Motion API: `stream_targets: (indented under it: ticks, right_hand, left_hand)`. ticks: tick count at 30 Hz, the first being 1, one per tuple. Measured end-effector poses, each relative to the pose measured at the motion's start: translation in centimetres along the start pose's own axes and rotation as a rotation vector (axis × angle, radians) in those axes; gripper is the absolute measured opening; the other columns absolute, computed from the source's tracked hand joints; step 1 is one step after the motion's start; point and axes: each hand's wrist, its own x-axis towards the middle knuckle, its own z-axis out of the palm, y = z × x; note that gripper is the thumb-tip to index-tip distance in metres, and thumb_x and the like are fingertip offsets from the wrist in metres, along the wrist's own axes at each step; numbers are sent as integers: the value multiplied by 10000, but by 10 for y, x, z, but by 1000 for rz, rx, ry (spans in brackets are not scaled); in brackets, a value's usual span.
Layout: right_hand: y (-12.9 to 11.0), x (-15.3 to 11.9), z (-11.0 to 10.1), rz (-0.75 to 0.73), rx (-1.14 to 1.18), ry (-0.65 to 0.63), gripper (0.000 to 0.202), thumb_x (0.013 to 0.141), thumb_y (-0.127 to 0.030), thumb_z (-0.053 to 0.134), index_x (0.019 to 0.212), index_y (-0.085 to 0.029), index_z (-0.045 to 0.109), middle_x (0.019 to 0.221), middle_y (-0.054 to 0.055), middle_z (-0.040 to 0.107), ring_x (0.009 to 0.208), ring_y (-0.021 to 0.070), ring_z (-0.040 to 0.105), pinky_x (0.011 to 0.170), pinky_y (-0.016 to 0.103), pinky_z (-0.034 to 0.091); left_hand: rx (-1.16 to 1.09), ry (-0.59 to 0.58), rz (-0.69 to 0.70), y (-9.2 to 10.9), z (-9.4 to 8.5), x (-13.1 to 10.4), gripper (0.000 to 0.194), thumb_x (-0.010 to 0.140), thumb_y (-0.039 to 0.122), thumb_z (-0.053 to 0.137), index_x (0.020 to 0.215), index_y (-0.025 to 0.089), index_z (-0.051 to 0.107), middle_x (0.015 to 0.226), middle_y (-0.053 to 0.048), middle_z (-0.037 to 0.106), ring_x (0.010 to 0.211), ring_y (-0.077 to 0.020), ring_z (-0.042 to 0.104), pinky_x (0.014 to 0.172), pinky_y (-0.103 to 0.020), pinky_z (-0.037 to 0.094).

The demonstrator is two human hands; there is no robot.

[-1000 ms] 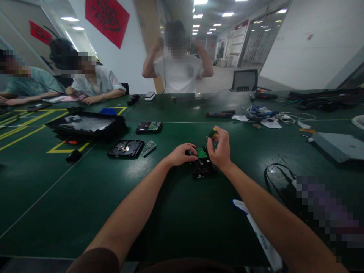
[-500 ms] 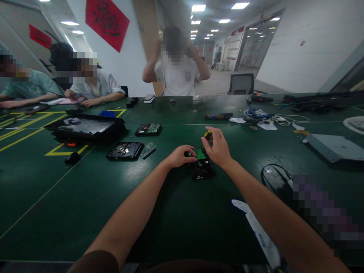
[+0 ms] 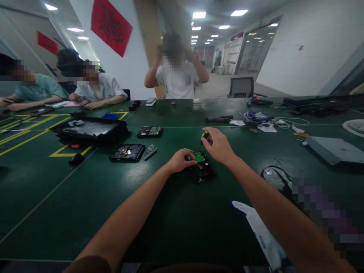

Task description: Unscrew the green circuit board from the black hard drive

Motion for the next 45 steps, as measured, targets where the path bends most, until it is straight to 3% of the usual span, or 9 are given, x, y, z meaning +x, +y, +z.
stream_targets:
  ticks: [7,14,23,31,34,38,45]
  right_hand:
    - [-19,4,-6,-19,43,-47,292,997,-292,545,1231,-168,668,1181,145,714,1103,286,648,983,443,494]
    - [-39,4,-9,16,120,-100,236,988,-289,584,1164,-188,704,1091,99,731,889,216,659,810,365,506]
    - [-45,1,-10,11,218,-145,214,969,-296,625,1150,-216,707,1053,74,731,844,191,646,738,336,499]
    - [-46,0,-13,14,227,-179,225,961,-290,638,1158,-201,704,1097,79,724,831,179,640,737,328,505]
    - [-46,0,-13,14,237,-174,218,962,-288,634,1153,-208,706,1080,74,727,818,176,636,732,327,505]
    - [-44,2,-12,12,242,-172,210,961,-285,631,1143,-212,707,1070,71,727,786,168,626,712,325,504]
    - [-41,1,-14,10,228,-167,215,963,-287,626,1153,-218,701,1064,67,727,763,164,625,699,324,507]
  left_hand:
    - [123,158,-48,13,15,-28,132,846,328,785,944,240,772,1230,-83,722,1240,-293,636,1090,-451,472]
    - [155,296,-201,36,34,-58,173,892,384,736,967,230,760,1194,-103,696,1245,-325,588,1086,-528,439]
    - [112,202,-203,57,29,-93,355,864,423,771,1169,251,715,1432,-145,557,1403,-393,444,1128,-588,417]
    - [326,152,-166,55,31,-97,599,800,367,845,1357,304,633,1565,-135,389,1320,-389,507,1103,-573,473]
    - [428,148,-130,55,32,-96,564,824,430,820,1338,297,628,1562,-132,358,1235,-363,555,1052,-547,520]
    - [539,132,-106,61,34,-92,472,866,504,756,1278,304,642,1446,-117,452,1221,-375,545,1023,-544,535]
    - [577,129,-85,72,43,-90,369,952,346,628,1315,289,595,1403,-132,477,1235,-369,540,1016,-539,533]
